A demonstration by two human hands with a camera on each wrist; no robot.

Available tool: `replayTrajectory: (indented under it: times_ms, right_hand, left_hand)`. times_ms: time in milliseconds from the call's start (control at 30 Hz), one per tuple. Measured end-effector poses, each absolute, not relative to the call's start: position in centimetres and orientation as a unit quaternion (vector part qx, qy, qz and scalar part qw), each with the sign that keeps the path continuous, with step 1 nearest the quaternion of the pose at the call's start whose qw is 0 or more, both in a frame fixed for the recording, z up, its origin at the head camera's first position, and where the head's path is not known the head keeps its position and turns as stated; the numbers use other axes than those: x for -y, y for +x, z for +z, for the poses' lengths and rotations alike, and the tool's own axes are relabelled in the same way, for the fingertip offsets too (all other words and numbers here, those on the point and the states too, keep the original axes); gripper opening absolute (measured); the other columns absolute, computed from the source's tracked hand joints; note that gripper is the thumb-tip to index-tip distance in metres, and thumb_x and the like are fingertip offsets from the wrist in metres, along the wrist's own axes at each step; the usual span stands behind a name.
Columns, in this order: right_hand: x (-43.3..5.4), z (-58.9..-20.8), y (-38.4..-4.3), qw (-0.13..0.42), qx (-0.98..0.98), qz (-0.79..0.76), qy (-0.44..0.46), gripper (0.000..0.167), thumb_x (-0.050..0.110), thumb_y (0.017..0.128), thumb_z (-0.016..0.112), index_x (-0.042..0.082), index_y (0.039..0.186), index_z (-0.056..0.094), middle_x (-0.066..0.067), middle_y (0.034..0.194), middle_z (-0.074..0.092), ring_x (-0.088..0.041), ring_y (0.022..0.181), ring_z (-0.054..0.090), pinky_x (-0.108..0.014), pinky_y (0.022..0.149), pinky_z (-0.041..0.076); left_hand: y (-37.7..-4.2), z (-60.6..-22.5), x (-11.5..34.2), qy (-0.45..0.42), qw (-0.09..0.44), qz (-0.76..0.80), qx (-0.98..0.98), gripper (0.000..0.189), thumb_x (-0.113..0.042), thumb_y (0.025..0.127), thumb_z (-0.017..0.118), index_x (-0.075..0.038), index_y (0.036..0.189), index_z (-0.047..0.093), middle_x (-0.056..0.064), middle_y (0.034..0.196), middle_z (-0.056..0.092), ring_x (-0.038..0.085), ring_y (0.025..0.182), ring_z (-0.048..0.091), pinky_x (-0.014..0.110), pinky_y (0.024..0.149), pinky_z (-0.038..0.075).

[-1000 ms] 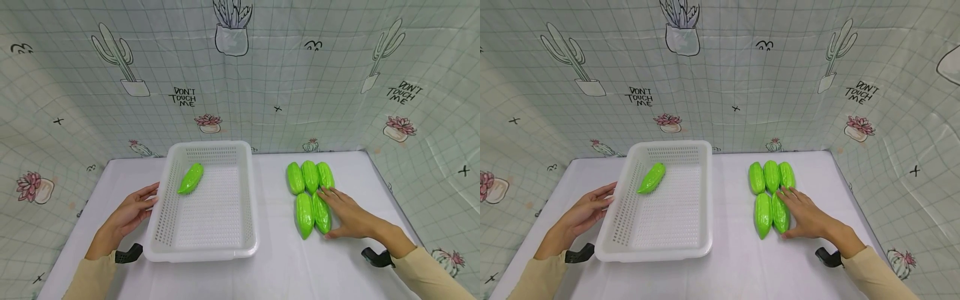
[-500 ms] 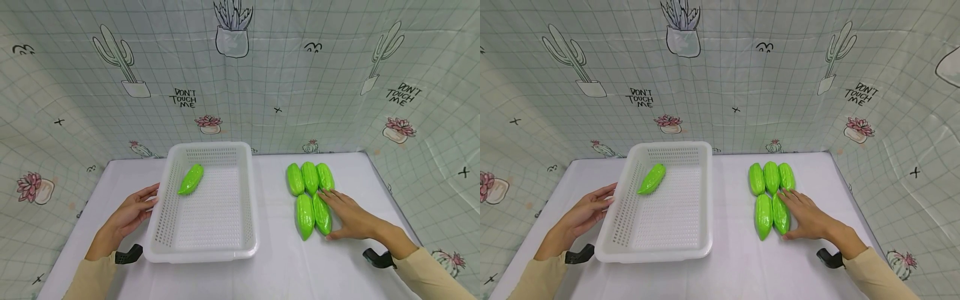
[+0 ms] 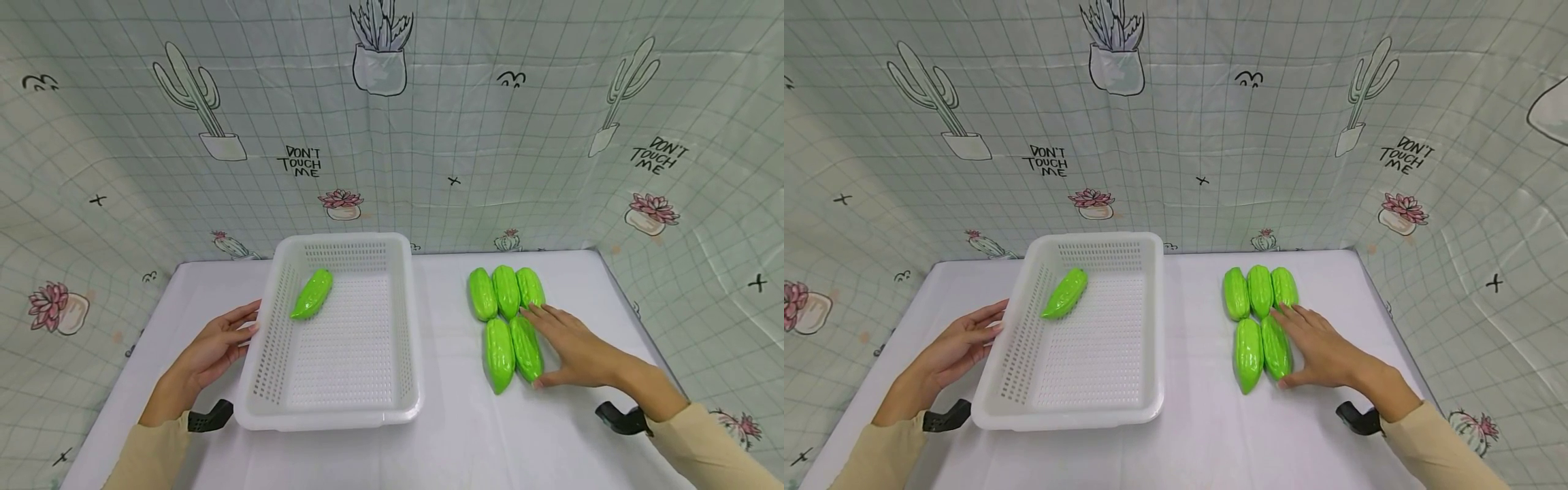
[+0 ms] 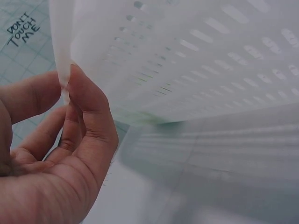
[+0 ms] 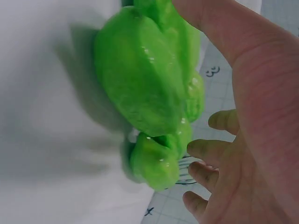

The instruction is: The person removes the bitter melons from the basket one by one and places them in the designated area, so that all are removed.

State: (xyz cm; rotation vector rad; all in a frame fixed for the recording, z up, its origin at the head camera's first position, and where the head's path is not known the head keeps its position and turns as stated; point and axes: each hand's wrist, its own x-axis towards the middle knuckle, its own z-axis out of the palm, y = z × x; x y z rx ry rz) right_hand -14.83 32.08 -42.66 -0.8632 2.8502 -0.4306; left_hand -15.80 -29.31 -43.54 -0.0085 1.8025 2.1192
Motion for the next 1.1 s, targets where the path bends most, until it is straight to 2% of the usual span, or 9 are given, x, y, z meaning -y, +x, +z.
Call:
replayTrajectory:
  times_ms: [133,400,533,667,1100]
  right_hand:
    - [-31.6,-41.6,-15.1,0.058,-0.944,-0.138,-0.293,0.118,0.049,0.072,0.097,-0.007,0.157,0.037,-0.034,0.162,0.035,-0.057,0.147,0.03,-0.075,0.114,0.027]
    - [-30.2,-39.8,-15.9,0.041,-0.939,-0.124,-0.319,0.118,0.047,0.075,0.095,-0.004,0.16,0.033,-0.031,0.164,0.034,-0.055,0.15,0.028,-0.071,0.118,0.024]
    - [-29.2,-39.1,-16.3,0.023,-0.935,-0.111,-0.337,0.117,0.048,0.075,0.095,-0.003,0.161,0.033,-0.029,0.164,0.035,-0.052,0.15,0.029,-0.07,0.118,0.026]
    - [-27.8,-38.3,-16.8,0.007,-0.929,-0.098,-0.358,0.116,0.049,0.077,0.093,-0.002,0.161,0.033,-0.028,0.164,0.036,-0.051,0.15,0.03,-0.07,0.117,0.027]
    - [-21.4,-35.4,-18.5,0.008,-0.918,-0.086,-0.387,0.106,0.043,0.086,0.089,-0.002,0.163,0.031,-0.026,0.167,0.033,-0.049,0.153,0.03,-0.068,0.121,0.027]
  left_hand:
    - [-15.8,-43.5,29.4,-0.002,0.177,0.745,-0.643,0.059,0.0,0.107,0.057,-0.003,0.162,0.035,-0.007,0.124,0.063,0.009,0.107,0.071,0.026,0.089,0.061]
    - [-15.9,-43.1,29.3,-0.002,0.182,0.724,-0.665,0.07,0.0,0.107,0.059,0.006,0.165,0.021,-0.008,0.122,0.063,0.008,0.105,0.071,0.025,0.087,0.061]
    - [-16.0,-42.8,29.1,-0.005,0.182,0.703,-0.687,0.072,-0.002,0.107,0.059,0.007,0.165,0.019,-0.008,0.122,0.061,0.007,0.103,0.071,0.024,0.085,0.06]
    - [-16.1,-42.5,29.1,-0.004,0.181,0.681,-0.709,0.071,-0.003,0.107,0.059,0.007,0.165,0.019,-0.007,0.123,0.06,0.006,0.102,0.07,0.024,0.085,0.06]
    - [-16.3,-42.1,29.1,-0.015,0.178,0.648,-0.741,0.07,-0.006,0.106,0.062,0.006,0.164,0.025,-0.005,0.122,0.059,0.008,0.098,0.071,0.025,0.083,0.06]
